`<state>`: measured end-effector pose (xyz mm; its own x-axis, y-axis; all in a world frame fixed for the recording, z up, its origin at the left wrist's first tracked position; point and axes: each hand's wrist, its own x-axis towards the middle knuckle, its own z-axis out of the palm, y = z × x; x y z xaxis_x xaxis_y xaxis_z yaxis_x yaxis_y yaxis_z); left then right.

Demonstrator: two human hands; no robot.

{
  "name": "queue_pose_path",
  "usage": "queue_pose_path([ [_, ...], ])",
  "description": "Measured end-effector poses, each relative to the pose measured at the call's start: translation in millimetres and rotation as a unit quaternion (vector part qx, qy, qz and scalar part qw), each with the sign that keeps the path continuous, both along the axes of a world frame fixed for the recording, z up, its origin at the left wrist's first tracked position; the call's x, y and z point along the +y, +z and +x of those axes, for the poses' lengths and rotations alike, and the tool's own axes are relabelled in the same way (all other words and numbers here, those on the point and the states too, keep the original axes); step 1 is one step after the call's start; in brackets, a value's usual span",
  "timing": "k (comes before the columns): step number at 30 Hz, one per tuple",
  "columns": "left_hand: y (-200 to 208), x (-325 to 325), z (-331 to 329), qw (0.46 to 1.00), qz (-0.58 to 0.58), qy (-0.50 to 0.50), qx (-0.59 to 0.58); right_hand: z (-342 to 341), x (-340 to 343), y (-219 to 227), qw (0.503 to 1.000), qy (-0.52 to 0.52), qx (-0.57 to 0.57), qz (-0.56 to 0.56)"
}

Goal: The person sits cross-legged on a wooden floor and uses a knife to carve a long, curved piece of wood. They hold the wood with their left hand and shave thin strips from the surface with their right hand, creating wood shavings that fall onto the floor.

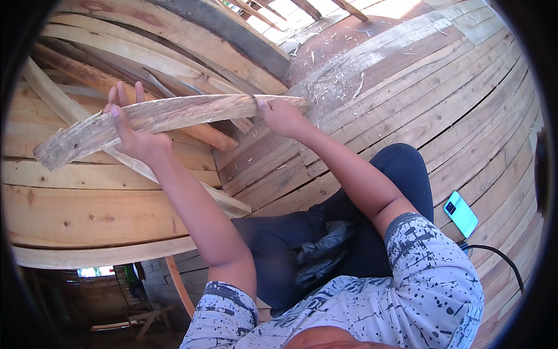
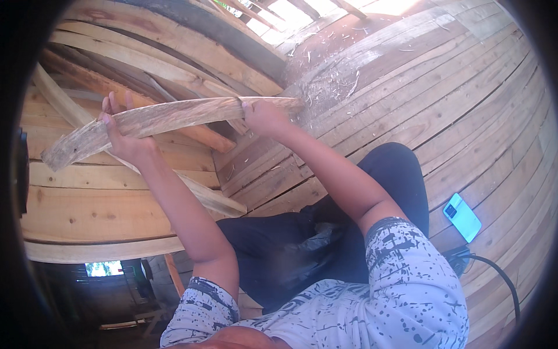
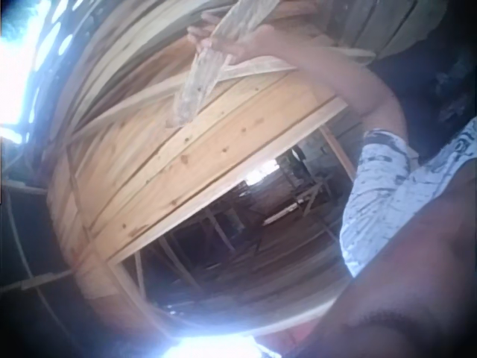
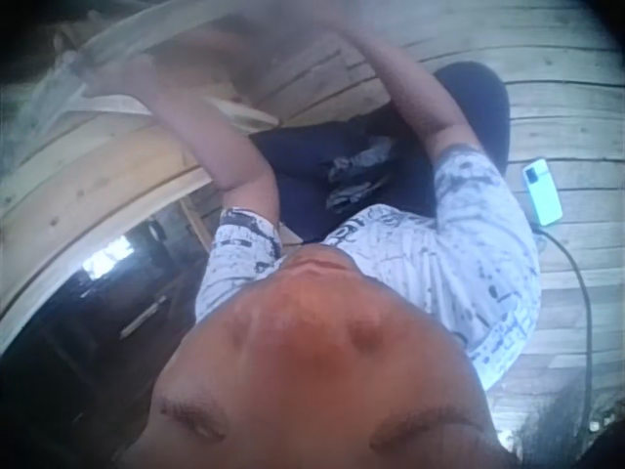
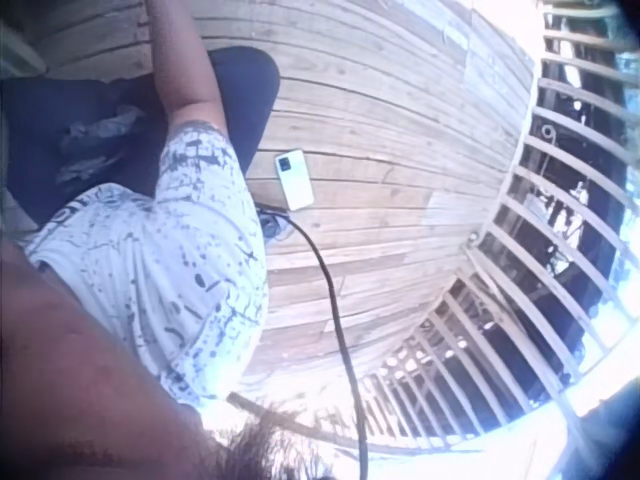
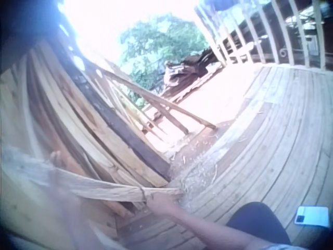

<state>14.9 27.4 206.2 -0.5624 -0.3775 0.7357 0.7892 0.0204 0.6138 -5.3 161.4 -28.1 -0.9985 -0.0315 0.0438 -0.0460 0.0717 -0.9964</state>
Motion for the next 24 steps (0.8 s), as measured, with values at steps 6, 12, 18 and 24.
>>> queue_pose_path([
  [6,4.3,33.5,-1.8,1.000,-0.002,0.015,-0.009,25.7,0.8,26.8,0.994,-0.043,0.090,0.036],
  [12,6.2,21.7,-13.2,0.999,-0.001,0.034,-0.027,-11.6,15.9,-49.3,0.993,-0.075,-0.009,0.093],
  [18,-0.9,31.6,1.3,0.999,-0.033,0.023,-0.014,17.1,1.2,-0.4,0.994,-0.080,0.071,0.018],
  [24,3.9,20.8,-10.6,0.998,-0.003,0.061,-0.027,14.9,-1.0,-12.1,0.996,-0.072,0.039,0.044],
])
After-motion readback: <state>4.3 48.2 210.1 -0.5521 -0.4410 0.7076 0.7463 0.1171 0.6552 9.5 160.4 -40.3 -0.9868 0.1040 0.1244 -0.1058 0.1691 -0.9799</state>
